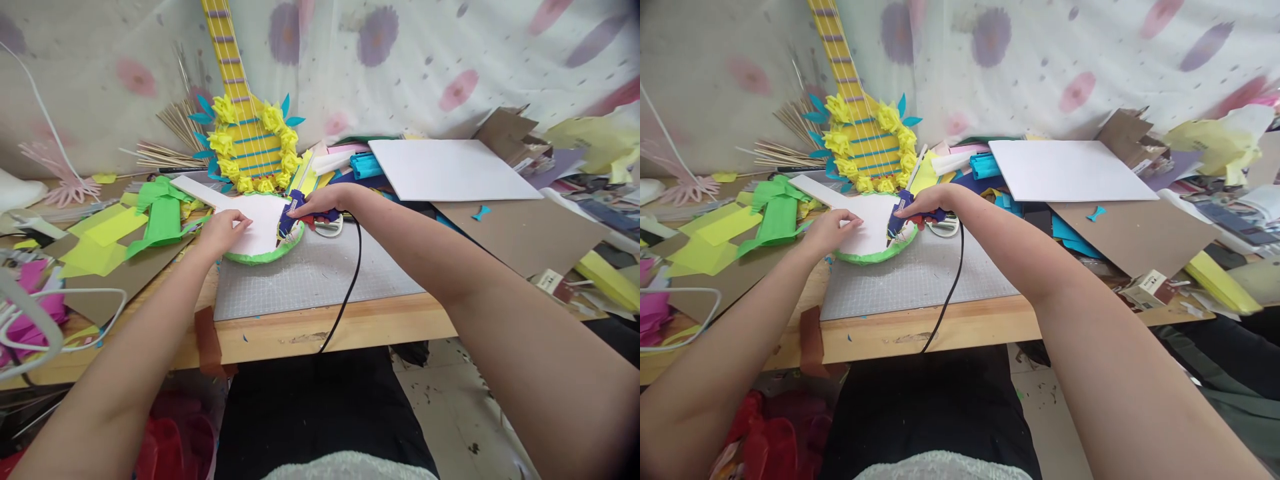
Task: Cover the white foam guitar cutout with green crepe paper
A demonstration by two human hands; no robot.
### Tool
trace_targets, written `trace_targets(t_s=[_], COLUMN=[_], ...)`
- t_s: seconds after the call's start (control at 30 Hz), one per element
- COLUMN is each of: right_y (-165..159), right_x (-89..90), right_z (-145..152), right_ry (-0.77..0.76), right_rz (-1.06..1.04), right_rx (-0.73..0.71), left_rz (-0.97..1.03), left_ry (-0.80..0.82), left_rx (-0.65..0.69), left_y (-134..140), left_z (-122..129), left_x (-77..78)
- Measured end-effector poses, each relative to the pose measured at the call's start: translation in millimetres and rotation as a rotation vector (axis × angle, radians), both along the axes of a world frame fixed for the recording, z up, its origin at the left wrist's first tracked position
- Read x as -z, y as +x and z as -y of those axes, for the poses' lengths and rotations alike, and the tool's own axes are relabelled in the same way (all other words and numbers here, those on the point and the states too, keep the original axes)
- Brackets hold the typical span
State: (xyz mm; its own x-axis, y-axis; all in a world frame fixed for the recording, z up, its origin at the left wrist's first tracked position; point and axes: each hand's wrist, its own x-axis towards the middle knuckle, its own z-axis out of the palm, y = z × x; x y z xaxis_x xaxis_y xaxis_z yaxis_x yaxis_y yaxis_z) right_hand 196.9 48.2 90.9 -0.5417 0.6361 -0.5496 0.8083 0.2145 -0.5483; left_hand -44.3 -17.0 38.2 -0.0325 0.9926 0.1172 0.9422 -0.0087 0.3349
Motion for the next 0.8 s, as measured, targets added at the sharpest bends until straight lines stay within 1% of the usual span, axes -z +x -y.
trace_targets(t_s=[0.17,0.37,0.53,0.63,0.8], right_y=[-6,-13,-15,-13,-8], right_x=[-4.2,-7.5,-8.2,-8.1,-11.6], right_z=[5,8,8,6,-1], right_ry=[0.000,0.037,0.047,0.043,0.044], right_rz=[0.051,0.083,0.102,0.122,0.142], right_rx=[0.003,-0.038,-0.039,-0.043,-0.083], left_rz=[0.077,0.089,0.066,0.032,0.015], left_ry=[0.020,0.019,-0.032,-0.064,-0.078], left_rx=[0.006,0.042,0.064,0.055,0.046], left_y=[-2,-2,-1,1,1], left_z=[1,-1,1,2,1], left_x=[-1.3,0.2,1.4,1.4,1.6])
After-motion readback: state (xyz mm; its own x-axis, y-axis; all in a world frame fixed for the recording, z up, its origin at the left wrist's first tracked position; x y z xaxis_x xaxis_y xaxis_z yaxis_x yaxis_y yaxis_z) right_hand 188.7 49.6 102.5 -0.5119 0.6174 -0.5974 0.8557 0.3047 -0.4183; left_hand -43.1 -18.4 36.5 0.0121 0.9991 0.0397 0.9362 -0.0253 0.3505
